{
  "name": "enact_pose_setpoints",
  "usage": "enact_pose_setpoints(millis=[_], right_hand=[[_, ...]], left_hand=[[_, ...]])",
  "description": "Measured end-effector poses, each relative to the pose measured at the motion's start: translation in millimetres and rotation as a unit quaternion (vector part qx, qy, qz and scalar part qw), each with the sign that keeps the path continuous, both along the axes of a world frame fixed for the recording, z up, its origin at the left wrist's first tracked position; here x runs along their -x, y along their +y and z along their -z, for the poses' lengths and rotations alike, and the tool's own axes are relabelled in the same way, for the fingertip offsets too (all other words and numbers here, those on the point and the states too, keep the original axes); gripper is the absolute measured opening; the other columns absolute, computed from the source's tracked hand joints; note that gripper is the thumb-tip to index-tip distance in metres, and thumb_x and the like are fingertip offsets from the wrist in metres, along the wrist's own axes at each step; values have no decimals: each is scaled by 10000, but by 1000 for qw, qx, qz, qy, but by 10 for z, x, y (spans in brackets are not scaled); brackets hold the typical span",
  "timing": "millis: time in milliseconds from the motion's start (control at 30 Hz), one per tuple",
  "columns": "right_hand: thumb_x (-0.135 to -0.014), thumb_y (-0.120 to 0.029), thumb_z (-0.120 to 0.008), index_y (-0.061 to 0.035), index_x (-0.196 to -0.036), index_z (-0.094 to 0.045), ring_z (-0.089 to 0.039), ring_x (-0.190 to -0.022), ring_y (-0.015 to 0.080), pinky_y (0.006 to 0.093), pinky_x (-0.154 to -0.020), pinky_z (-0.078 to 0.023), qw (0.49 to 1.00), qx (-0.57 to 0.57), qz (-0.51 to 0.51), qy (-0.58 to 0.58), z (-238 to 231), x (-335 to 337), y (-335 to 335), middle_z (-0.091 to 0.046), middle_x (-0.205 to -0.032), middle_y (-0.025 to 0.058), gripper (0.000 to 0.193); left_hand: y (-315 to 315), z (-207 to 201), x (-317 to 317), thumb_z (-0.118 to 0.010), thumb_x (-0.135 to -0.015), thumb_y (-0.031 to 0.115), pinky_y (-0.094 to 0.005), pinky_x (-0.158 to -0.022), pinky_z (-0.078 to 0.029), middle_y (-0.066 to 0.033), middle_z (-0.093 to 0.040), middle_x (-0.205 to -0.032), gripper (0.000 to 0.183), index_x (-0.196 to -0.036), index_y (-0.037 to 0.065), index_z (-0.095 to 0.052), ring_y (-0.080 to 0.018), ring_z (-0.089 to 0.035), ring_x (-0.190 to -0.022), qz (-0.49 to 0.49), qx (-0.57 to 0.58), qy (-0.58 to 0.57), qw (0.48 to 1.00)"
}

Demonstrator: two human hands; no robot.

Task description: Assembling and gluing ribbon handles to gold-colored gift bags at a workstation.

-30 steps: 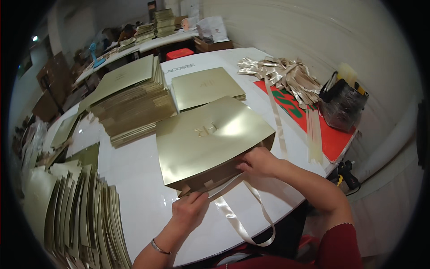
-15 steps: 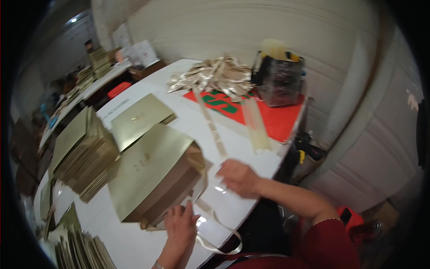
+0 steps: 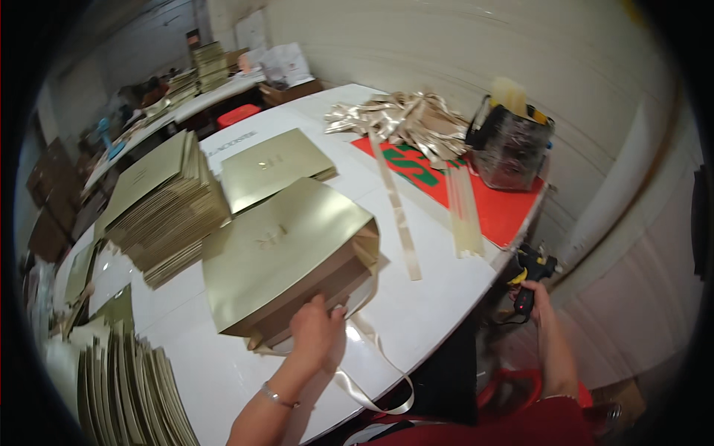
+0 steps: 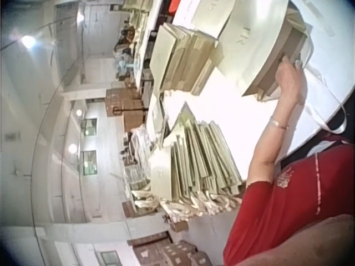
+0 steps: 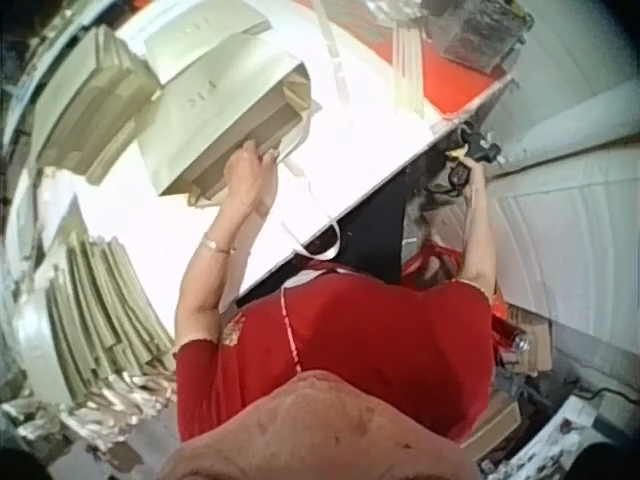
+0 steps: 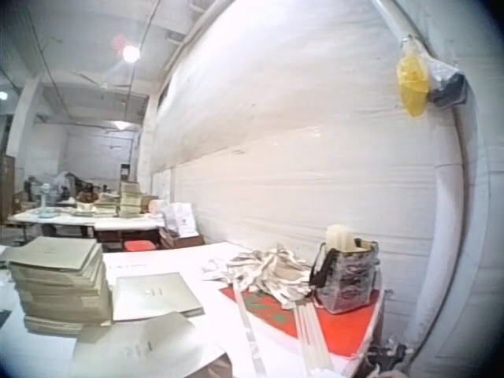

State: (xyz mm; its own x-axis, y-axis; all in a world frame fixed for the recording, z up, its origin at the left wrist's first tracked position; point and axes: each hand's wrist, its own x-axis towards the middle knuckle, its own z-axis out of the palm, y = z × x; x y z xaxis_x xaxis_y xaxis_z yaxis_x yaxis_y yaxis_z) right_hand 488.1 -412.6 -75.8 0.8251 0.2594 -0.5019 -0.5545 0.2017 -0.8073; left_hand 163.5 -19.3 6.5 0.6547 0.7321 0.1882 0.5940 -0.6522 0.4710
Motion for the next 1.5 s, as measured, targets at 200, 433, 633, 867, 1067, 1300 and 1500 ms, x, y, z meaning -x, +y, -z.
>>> enact_pose_setpoints(millis=[200, 433, 633, 867, 1067, 1300, 1500], right_hand=[[-653, 13, -622, 35, -1159, -484, -574, -960, 201, 302, -898, -442, 947, -13, 110, -301, -591, 1324, 880, -587, -1011, 98, 524], [-692, 1, -674, 3, -1161, -484, -583, -976, 176, 308, -878, -472, 892, -78, -423, -141, -1221, 2098, 1473, -596, -1050, 107, 506], [-707, -12, -688, 4, -1045, -541, -602, -838, 146, 295, -768, -494, 870, 2, -481, -110, -1136, 2108, 1951, -625, -926, 83, 369], [-681, -6, -689, 3, -1040, -545, -610, -835, 148, 299, -774, -500, 854, 42, -486, -182, -1179, 2083, 1903, -629, -903, 78, 387], [-671, -35, -700, 0, -1064, -541, -620, -829, 169, 292, -770, -503, 862, 32, -496, -97, -1088, 1960, 1856, -630, -909, 84, 425], [-657, 2, -704, -15, -987, -574, -593, -937, 160, 309, -828, -480, 792, 94, -567, -209, -1362, 2166, 2004, -620, -965, 77, 355], [-686, 37, -667, 0, -1035, -535, -608, -883, 175, 306, -806, -489, 781, -2, -617, -97, -1131, 2343, 2274, -608, -913, 87, 375]], left_hand=[[-5, 148, -9, -689, -750, 240, -426, -697, -492, -176, -656, -808, 298, -973, 44, -672, -345, -624, -750, -1, 59, -130, 990], [49, 181, -70, -597, -871, 149, -230, -625, -457, -87, -657, -729, 219, -940, -49, -660, -104, -579, -676, -40, 344, -230, 910], [-14, 146, -67, -615, -853, 149, -247, -666, -472, -112, -687, -799, 196, -939, -17, -676, -117, -608, -713, -20, 288, -232, 929], [-39, 279, 8, -668, -790, 160, -298, -647, -490, -118, -647, -807, 175, -858, -1, -680, -197, -608, -661, 45, 80, -204, 975], [-135, -141, 555, -696, -709, 112, -302, -502, -476, -92, -612, -826, 127, -796, 48, -627, -241, -598, -587, 129, -61, -222, 965], [-122, 98, 1248, -641, -624, 32, -311, -482, -464, -61, -570, -850, 207, -818, 66, -576, -212, -562, -571, 112, -197, -77, 971], [-48, 165, 1211, -666, -652, -4, -322, -503, -474, -45, -595, -791, 163, -788, 59, -601, -214, -585, -611, 122, -192, -125, 966]])
